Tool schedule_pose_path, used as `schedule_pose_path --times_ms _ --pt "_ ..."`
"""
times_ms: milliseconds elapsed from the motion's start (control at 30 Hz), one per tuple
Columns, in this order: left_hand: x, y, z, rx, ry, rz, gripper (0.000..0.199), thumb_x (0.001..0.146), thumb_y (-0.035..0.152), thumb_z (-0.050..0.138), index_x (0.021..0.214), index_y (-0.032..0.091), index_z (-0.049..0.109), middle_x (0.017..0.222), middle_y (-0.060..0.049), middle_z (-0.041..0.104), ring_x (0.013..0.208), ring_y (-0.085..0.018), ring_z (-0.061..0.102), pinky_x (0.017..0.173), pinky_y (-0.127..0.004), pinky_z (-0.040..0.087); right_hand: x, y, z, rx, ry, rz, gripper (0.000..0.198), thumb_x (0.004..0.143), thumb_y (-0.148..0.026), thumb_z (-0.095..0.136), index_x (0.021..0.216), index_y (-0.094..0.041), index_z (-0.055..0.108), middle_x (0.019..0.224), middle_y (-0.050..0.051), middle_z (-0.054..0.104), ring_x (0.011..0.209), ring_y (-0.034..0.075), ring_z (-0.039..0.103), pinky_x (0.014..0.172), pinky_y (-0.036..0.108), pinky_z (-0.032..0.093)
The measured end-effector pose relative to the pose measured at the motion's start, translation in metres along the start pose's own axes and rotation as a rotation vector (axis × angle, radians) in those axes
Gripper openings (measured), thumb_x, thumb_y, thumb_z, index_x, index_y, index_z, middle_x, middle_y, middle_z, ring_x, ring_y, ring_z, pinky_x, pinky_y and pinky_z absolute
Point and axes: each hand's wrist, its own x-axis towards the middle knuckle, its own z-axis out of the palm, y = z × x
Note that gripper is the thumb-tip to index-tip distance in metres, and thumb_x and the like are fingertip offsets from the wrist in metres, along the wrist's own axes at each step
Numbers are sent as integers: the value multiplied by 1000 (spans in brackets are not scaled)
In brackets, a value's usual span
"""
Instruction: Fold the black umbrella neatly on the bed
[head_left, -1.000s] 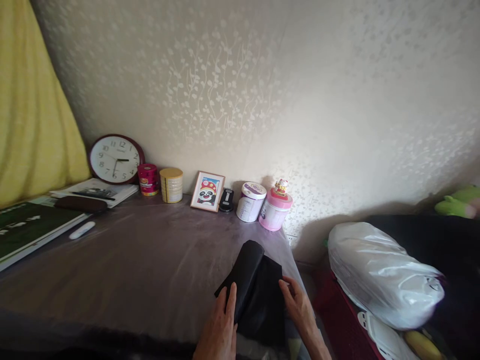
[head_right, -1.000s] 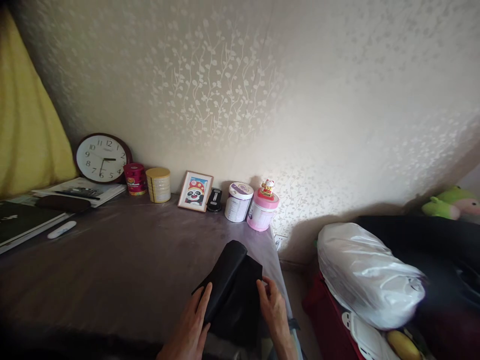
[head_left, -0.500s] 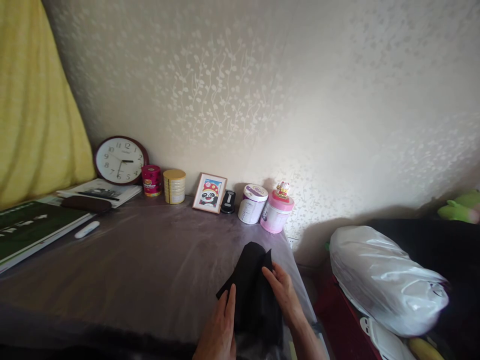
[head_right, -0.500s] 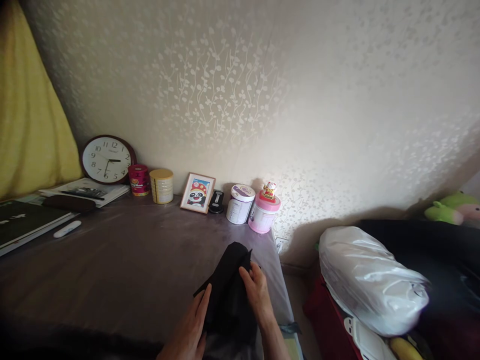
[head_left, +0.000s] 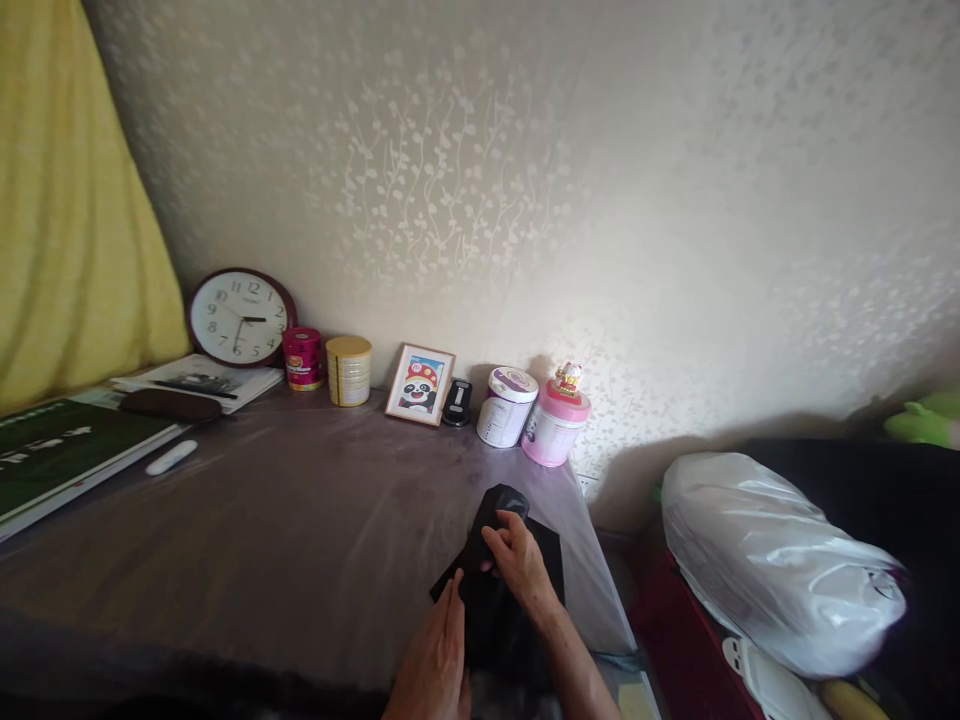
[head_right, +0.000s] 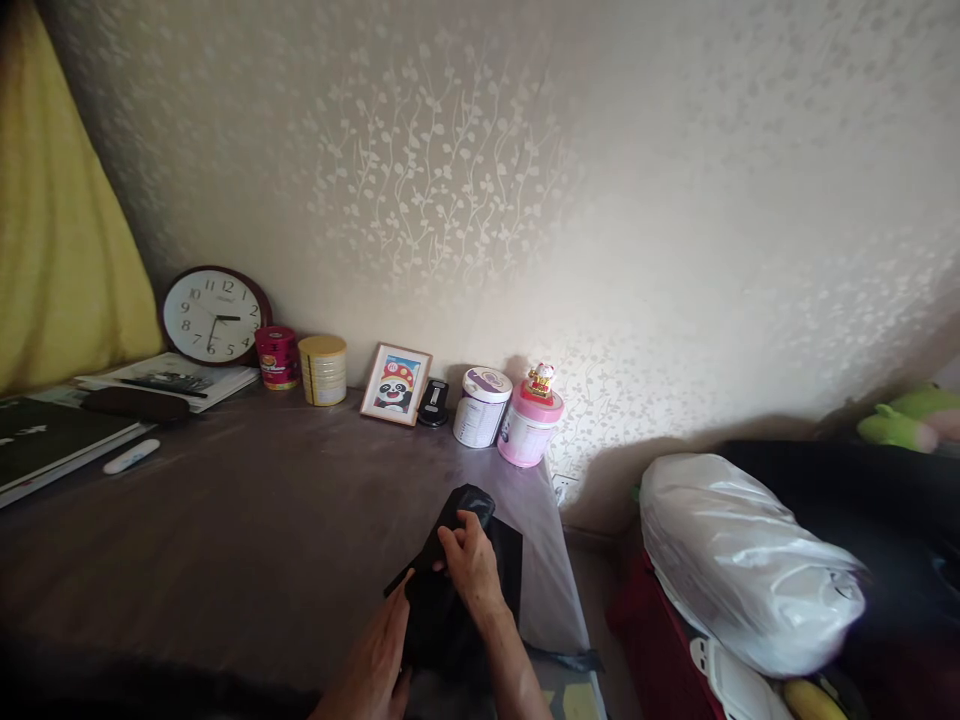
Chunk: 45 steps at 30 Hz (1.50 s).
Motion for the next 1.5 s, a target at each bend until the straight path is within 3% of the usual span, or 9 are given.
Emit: schedule_pose_path --times_ms 300,433,633,700,967,1100,1233,1367,1500 --pt "4 10 -31 -109 -32 -38 106 64 4 52 138 21 -22 147 -12 28 128 -21 38 100 -32 39 -16 -22 1 -96 -115 -169 24 89 -35 40 78 -21 56 74 1 71 62 13 62 61 23 43" --pt "3 8 -44 72 -170 -57 86 69 16 53 142 24 11 128 -14 50 107 -27 57 86 -38 49 -24 -27 3 -193 -120 -244 25 91 -32 39 81 -22 60 79 -1 72 74 15 64 67 23 42" --pt "10 16 -58 234 82 40 33 72 31 56 103 19 59 119 -15 53 108 -32 54 89 -46 47 -27 -26 3 -294 -176 -366 26 93 -30 39 87 -25 64 82 -3 71 82 16 60 75 24 41" --pt "13 18 -54 241 111 76 28 70 29 59 96 18 58 115 -14 55 106 -31 56 89 -46 48 -28 -24 2 -312 -205 -399 26 93 -29 39 90 -25 65 83 -3 70 80 15 59 74 24 41" --pt "8 -4 -14 138 153 104 47 75 16 50 119 22 36 125 -11 49 118 -27 50 93 -41 49 -30 -22 -8 -251 -239 -490 26 92 -30 42 100 -26 67 87 -1 69 80 14 57 75 24 44" --pt "7 -8 -5 142 147 102 49 75 14 48 120 21 32 125 -14 48 117 -27 51 93 -39 49 -20 -15 -8 -333 -203 -634 22 90 -27 48 98 -26 68 90 -1 70 96 16 54 89 30 39" --pt "9 -7 -5 100 152 84 46 72 11 48 115 22 35 125 -13 48 117 -27 51 92 -40 49 0 -6 -7 -404 -195 -704 22 91 -24 46 91 -25 68 90 -2 71 106 16 52 103 37 24" --pt "8 -4 -6 -5 136 67 33 72 10 49 102 24 43 130 -11 46 119 -26 49 92 -41 49 26 -1 -11 -515 -138 -665 28 92 -23 41 82 -22 67 86 1 70 103 17 55 103 39 23" --pt "7 -5 -5 -51 91 32 63 75 11 46 132 22 24 138 -12 40 126 -25 41 98 -45 45 49 3 -17 -572 -90 -597 34 93 -24 37 77 -22 67 86 2 70 105 17 54 100 38 27"
